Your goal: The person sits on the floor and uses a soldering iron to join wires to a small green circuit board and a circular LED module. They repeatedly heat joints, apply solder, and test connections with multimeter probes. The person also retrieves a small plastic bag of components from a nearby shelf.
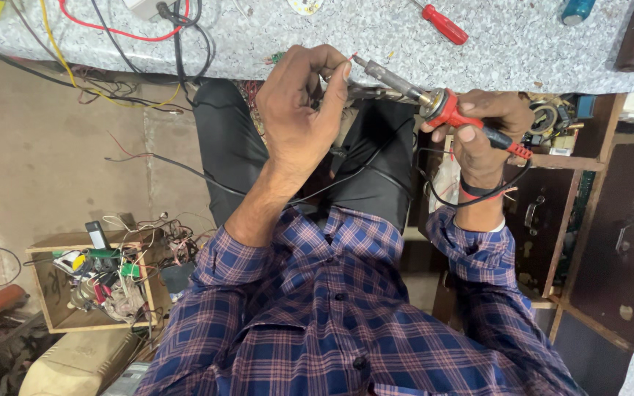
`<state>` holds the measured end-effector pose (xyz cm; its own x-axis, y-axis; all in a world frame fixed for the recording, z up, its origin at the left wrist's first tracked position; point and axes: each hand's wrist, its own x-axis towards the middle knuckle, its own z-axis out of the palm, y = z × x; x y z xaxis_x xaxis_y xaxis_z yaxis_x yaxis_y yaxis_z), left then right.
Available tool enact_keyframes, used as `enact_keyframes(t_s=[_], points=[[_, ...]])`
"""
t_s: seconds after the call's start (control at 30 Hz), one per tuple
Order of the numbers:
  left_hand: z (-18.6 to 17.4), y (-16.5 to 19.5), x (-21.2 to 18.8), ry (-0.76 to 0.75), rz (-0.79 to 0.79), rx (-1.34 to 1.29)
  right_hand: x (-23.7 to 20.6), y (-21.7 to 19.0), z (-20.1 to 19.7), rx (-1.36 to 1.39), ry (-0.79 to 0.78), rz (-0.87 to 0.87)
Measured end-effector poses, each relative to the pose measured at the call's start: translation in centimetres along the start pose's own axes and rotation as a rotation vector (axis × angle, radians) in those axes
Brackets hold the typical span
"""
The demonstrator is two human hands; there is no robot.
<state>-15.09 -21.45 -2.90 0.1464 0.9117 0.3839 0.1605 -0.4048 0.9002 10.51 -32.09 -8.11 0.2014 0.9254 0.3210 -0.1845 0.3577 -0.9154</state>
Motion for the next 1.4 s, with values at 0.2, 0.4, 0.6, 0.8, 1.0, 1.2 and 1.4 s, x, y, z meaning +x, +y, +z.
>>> enact_keyframes(t_s=[0.2, 0.4, 0.6, 0.8, 1.0, 1.2, 1.4], points=[[0.1, -0.1, 0.0, -0.002, -0.008, -0.012, 0.0, 0.3, -0.2, 0.000, -0.002, -0.010], [0.3, 0.1, 0.0, 0.008, -0.007, -0.033, -0.2, 0.5, -0.6, -0.112, -0.031, -0.031], [0.1, -0.2, 0.4, -0.094, 0.075, -0.011, 1.2, 0.3, 1.8, -0.012, 0.143, 0.000], [1.2, 0.1, 0.3, -0.332, 0.223, 0.006, 3.3, 0.4, 4.8, -0.171, -0.046, -0.132], [1.6, 0.7, 0.5, -0.375, 0.251, 0.028, 3.9, 0.3, 4.4, -0.239, -0.215, -0.203], [1.6, 0.5, 0.7, -0.378, 0.288, 0.031, 4.2, 0.6, 3.8, -0.284, -0.233, -0.204], [2.9, 0.3, 0.3, -0.347, 0.319, 0.065, 3.6, 0.7, 3.1, -0.487, -0.198, -0.216]])
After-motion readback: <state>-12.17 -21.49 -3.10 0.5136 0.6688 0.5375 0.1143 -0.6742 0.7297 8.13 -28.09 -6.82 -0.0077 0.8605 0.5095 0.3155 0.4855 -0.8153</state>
